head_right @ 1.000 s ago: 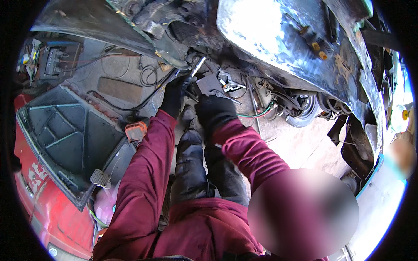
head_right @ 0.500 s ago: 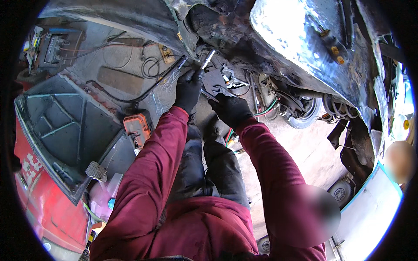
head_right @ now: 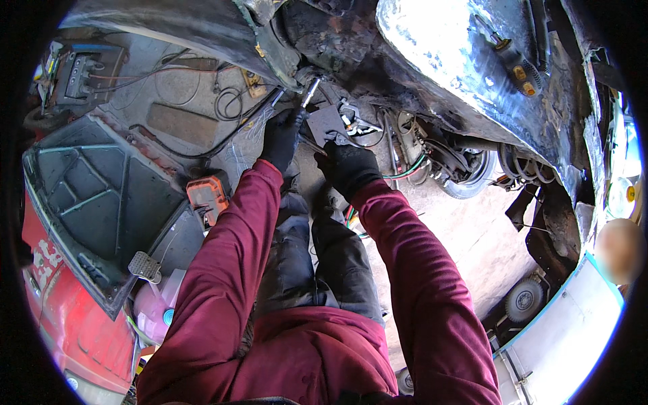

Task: The person uses a hammer and a metal rod to tap and align the door frame of a disassembled car. They then use pliers to remove a bolt and adjust the front hood area.

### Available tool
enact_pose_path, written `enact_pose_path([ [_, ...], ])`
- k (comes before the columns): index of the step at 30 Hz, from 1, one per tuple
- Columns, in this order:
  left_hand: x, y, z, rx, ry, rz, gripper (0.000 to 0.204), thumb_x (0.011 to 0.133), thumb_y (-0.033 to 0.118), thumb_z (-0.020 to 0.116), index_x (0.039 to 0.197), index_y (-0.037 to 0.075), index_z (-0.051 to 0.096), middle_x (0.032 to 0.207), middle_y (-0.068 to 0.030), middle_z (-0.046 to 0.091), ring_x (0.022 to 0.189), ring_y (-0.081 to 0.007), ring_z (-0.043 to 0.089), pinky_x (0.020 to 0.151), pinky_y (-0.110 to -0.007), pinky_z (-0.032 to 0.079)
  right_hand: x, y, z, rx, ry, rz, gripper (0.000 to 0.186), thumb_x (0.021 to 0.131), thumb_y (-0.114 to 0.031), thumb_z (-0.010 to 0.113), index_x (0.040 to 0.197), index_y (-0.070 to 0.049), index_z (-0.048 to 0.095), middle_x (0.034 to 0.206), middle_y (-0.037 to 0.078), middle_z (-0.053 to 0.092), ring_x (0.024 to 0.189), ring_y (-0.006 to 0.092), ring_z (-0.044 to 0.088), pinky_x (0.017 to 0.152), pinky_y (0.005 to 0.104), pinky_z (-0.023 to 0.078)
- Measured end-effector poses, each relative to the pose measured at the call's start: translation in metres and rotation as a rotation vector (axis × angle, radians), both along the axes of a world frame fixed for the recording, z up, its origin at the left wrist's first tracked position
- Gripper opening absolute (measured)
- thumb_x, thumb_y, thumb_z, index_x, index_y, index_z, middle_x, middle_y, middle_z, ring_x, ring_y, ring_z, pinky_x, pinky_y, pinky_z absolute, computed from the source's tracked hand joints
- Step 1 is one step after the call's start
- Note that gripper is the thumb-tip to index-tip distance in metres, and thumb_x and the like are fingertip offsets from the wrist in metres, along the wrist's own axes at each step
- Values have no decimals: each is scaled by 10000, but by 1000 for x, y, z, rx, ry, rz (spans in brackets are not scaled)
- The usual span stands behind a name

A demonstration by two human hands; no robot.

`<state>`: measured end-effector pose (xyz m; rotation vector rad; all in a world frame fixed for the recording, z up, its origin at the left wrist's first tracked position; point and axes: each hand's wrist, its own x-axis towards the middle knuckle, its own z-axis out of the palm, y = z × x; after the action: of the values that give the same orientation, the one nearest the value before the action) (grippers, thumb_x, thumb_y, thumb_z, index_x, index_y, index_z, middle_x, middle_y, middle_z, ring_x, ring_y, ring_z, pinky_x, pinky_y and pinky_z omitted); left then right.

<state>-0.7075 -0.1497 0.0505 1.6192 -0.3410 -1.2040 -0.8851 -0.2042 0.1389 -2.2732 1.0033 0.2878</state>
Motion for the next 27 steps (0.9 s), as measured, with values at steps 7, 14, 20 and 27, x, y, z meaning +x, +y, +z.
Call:
enact_pose_path([
  [7,3,-1,2,10,74,3,277,1056,290,631,951,78,774,664,47,548,583,-69,440,551,-292,376,8,0,23,-43,-28,-5,370,1019,-467,598,1023,-113,708,811,185,724,787,417,717,674,528,538],
  [14,10,1,-9,-30,258,-14,319,1049,322,649,1019,19,745,763,-4,590,650,-101,548,583,-287,459,43,2,52,-149,46,143,270,1000,-353,599,1085,-106,667,783,155,735,718,369,731,613,511,546],
  [20,26,0,-9,-6,246,-114,284,1063,307,657,1095,45,761,785,23,597,681,-80,528,646,-278,455,41,5,53,-87,82,101,250,1017,-335,584,1119,-120,658,819,150,743,760,367,742,625,505,556],
  [27,14,-2,-1,12,99,-87,295,1068,321,663,1050,48,773,772,48,603,704,-60,517,663,-259,439,7,12,19,-5,108,-54,329,1046,-371,571,1267,-152,680,947,163,753,893,392,733,742,515,565],
])
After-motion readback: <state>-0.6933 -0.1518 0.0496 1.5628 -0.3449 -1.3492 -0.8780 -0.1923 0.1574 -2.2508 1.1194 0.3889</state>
